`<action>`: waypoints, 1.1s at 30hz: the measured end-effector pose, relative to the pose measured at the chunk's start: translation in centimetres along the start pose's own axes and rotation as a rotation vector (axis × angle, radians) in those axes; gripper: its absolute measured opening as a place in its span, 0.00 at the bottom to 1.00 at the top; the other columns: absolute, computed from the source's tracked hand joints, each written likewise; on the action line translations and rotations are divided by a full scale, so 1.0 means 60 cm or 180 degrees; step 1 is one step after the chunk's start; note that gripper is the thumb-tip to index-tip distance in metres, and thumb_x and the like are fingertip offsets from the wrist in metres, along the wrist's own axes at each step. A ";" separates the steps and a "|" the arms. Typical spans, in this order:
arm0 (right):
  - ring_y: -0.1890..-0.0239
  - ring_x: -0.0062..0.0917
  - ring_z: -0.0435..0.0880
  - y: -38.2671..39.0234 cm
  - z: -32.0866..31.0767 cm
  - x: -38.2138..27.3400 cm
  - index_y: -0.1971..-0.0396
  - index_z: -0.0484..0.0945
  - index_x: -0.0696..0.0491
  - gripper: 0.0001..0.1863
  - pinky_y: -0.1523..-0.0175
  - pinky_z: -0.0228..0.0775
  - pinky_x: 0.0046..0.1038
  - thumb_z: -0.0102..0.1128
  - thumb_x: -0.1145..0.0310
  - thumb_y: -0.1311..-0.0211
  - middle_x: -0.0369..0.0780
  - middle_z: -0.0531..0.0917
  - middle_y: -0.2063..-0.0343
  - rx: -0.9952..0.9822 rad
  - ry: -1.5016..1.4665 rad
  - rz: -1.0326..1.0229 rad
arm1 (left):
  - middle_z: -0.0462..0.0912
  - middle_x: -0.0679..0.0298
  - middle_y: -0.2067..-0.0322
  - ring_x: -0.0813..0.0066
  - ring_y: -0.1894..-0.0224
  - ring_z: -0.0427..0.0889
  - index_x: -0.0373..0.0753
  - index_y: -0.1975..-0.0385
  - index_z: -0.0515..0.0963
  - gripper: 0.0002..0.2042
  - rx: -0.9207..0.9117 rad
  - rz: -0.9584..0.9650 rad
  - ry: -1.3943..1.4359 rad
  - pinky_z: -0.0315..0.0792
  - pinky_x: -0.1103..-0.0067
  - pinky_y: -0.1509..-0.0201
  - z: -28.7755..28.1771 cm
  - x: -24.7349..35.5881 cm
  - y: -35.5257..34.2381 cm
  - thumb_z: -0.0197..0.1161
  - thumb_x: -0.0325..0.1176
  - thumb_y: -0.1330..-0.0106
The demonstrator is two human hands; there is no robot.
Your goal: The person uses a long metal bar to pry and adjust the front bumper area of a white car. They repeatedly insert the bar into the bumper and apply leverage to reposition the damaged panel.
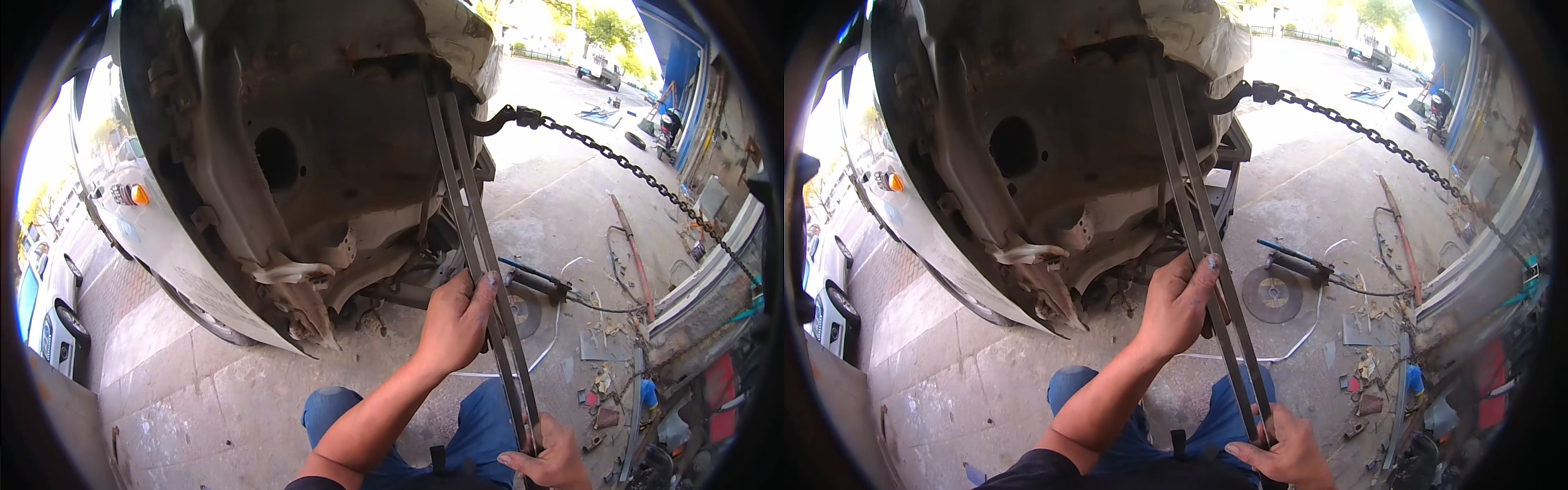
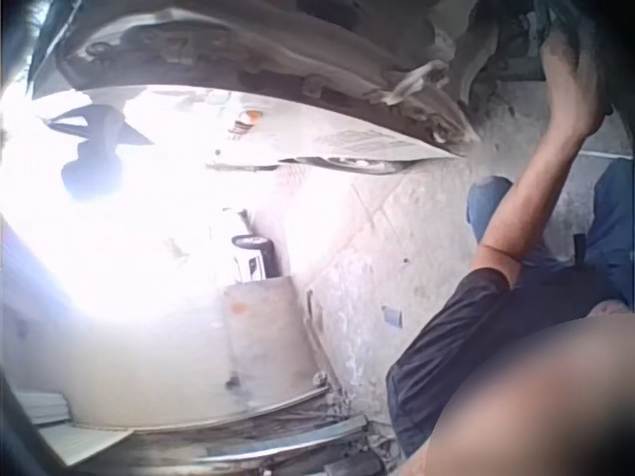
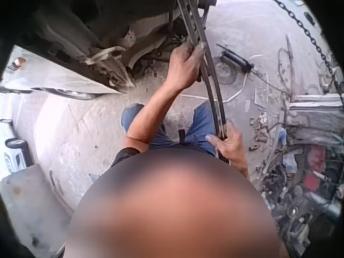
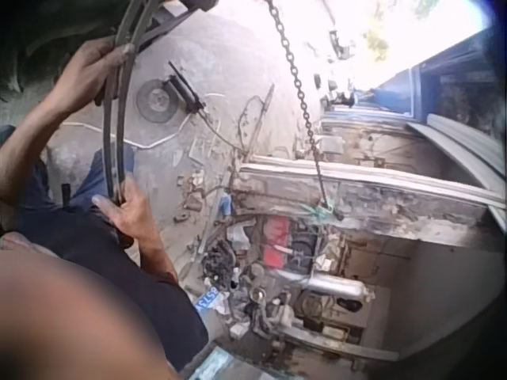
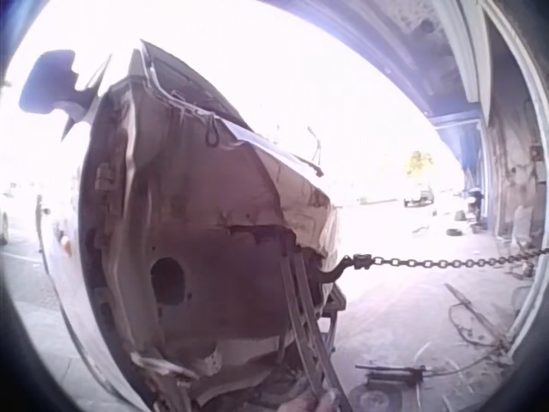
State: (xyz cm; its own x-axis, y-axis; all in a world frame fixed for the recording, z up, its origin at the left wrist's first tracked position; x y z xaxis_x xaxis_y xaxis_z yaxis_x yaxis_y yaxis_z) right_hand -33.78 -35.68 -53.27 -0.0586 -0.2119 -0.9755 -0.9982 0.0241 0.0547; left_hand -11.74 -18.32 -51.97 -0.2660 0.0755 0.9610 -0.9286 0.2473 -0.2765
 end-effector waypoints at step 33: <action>0.82 0.22 0.82 -0.063 0.092 0.108 0.61 0.76 0.62 0.25 0.75 0.74 0.27 0.84 0.62 0.42 0.38 0.80 0.82 0.0276 0.0811 -0.0071 | 0.80 0.51 0.78 0.64 0.76 0.76 0.30 0.67 0.76 0.19 0.0156 0.0071 -0.0250 0.72 0.65 0.67 -0.032 -0.054 -0.038 0.59 0.42 0.18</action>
State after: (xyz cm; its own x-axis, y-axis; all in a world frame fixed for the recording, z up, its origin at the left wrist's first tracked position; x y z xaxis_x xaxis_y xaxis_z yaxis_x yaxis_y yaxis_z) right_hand -30.31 -31.75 -60.97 -0.0487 -0.4522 -0.8906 -0.9952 0.0979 0.0047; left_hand -8.29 -17.26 -54.45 -0.3043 0.0041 0.9526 -0.9333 0.1989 -0.2990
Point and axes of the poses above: each hand's wrist, its own y-axis away from the middle knuckle, its own z-axis out of the palm, x = y × z, the point moved 1 cm from there along -y, towards the middle knuckle
